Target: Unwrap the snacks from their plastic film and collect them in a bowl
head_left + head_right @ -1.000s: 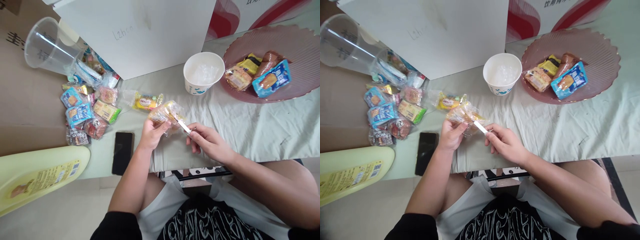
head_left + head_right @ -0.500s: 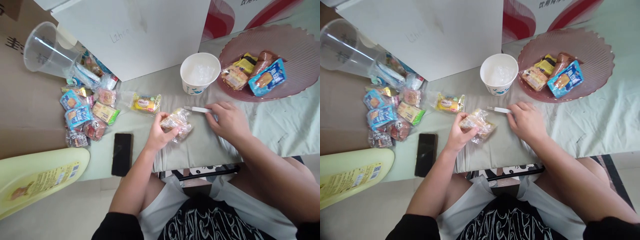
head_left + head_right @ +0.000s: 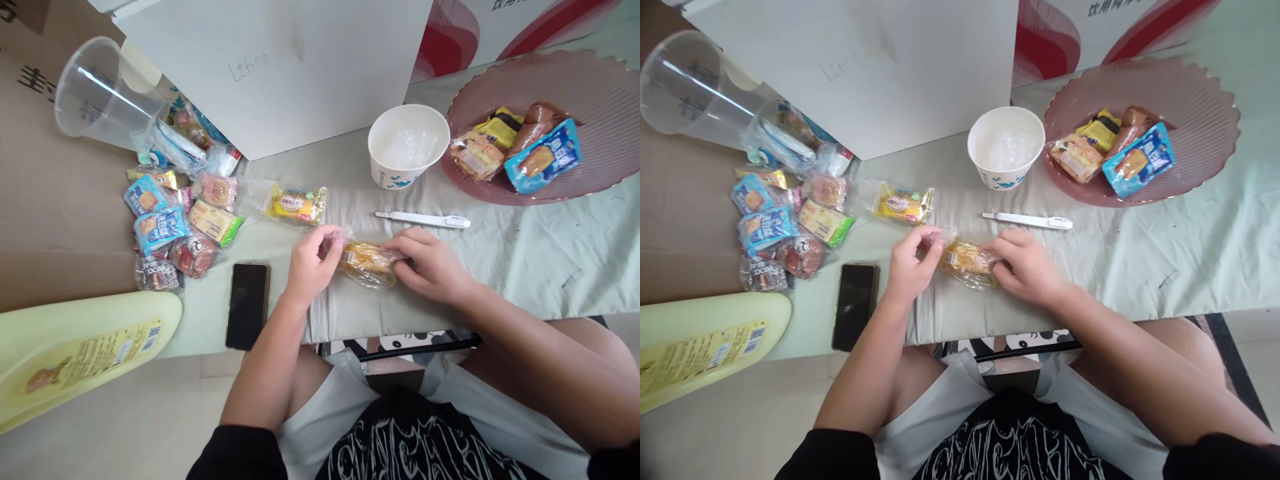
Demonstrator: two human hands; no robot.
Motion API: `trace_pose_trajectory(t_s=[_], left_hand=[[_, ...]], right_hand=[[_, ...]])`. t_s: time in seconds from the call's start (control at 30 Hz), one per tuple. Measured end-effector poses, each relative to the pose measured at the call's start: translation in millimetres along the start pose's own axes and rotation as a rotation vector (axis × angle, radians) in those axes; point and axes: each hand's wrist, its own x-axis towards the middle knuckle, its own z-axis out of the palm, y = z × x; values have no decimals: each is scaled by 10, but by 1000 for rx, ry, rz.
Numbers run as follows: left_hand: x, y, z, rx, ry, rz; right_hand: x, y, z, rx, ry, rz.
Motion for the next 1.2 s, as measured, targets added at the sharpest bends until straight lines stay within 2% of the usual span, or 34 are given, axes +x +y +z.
trace_pose_trajectory(t_s=[0.2,0.27,0.33,0.43,0.5,0.57,0.67,0.87,1.0,1.2], left_hand=[[53,-98,-130,-211,368,-257],[66,-153,-160,-221,461,-275],[74,-187,-178,-185,503,-216],[77,-177,-179,-131,411,-94],[74,-151,-166,-58,299,-69],[69,-136,-153,57,237,-67],[68,-155,-150,156,234,-67],[83,-208,-169,165,223,-134],[91,-201,-173,164,219,-107],[96,-171,-207,63,290,-9]], right_hand=[[14,71,-114,-1,88,98],[6,76,-142,2,137,148],[-8,72,-172,16,181,167],[-25,58,-218,70,199,99],[-27,47,-236,115,184,53],[-19,38,-240,141,144,60],[-1,36,-230,116,93,99],[11,70,-194,63,99,130],[21,84,-179,36,66,130],[25,70,-222,48,122,156]])
